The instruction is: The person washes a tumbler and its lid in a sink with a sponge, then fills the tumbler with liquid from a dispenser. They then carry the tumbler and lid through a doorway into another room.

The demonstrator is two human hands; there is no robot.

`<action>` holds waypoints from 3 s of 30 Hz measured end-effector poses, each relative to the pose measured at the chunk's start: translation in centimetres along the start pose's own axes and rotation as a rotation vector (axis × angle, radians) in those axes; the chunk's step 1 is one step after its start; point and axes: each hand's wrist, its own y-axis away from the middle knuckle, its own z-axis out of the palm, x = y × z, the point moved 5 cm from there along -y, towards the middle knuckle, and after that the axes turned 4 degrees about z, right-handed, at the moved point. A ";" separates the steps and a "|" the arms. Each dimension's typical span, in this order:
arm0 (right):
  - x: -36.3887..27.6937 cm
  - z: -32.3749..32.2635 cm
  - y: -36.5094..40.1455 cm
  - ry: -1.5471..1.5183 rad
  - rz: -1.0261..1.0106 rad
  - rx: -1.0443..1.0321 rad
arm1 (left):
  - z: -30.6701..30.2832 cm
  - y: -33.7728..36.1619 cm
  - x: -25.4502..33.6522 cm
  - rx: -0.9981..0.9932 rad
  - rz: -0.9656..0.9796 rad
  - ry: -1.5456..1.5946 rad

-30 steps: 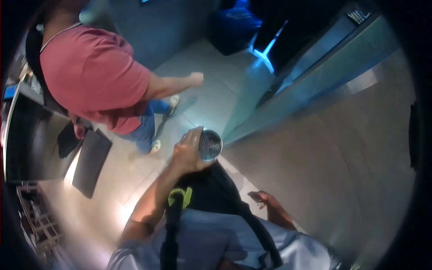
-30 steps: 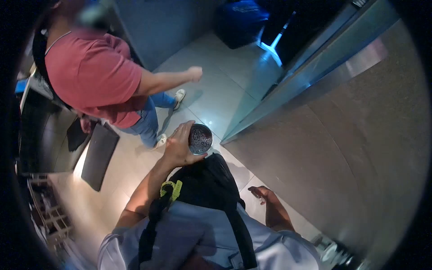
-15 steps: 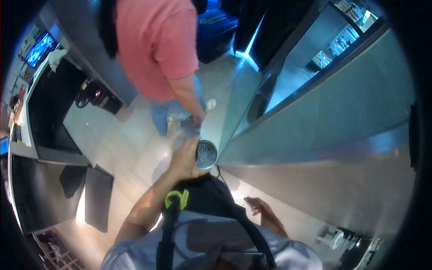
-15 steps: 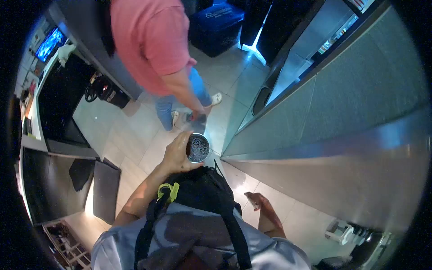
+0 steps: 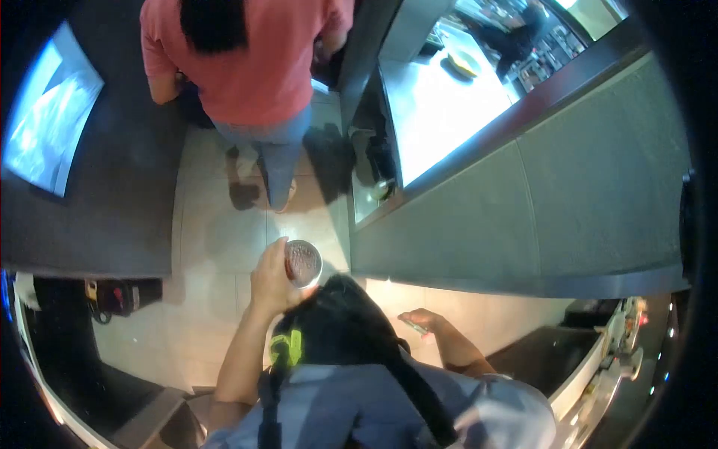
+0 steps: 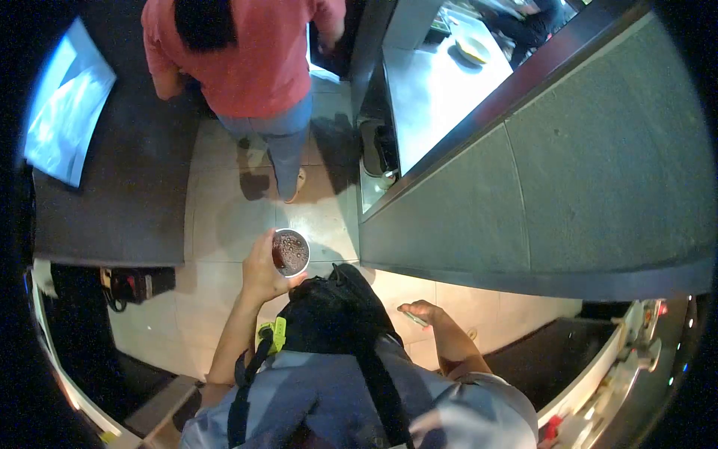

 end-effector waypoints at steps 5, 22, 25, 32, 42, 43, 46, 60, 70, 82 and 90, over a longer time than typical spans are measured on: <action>-0.9 3.3 -2.2 -0.173 -0.266 -0.100 | -1.7 -7.8 -3.4 -0.043 0.035 0.023; -18.0 -1.3 -4.0 -0.512 0.048 -0.161 | -3.7 -34.6 -10.3 -0.220 0.186 -0.017; -21.9 -3.5 0.9 -0.693 0.044 -0.022 | -2.8 -40.6 -10.3 -0.238 0.311 0.088; -30.6 -9.8 4.2 -1.070 -0.374 0.194 | -0.9 -54.7 -11.3 -0.349 0.459 0.167; -58.5 -37.9 12.4 -1.002 -1.036 0.110 | -5.2 -67.2 -13.0 -0.261 0.237 0.069; -63.3 -40.4 15.9 -0.953 -1.043 0.025 | -5.9 -68.0 -14.5 -0.198 0.251 0.093; -77.3 -46.8 24.1 -0.611 -1.237 -0.078 | -8.3 -71.0 -17.5 -0.129 0.142 0.105; -124.4 -59.4 34.2 -0.172 -1.496 -0.146 | -15.0 -92.3 -33.6 0.008 0.006 0.017; -140.7 -74.4 41.2 -0.567 -1.638 -0.059 | -13.7 -106.4 -33.7 0.014 -0.140 0.041; -158.3 -82.0 40.3 -0.576 -1.803 0.222 | -11.0 -121.5 -39.0 0.006 -0.140 0.104; -166.2 -80.1 41.7 -0.023 -1.996 0.766 | -9.2 -131.3 -44.7 0.134 0.180 0.104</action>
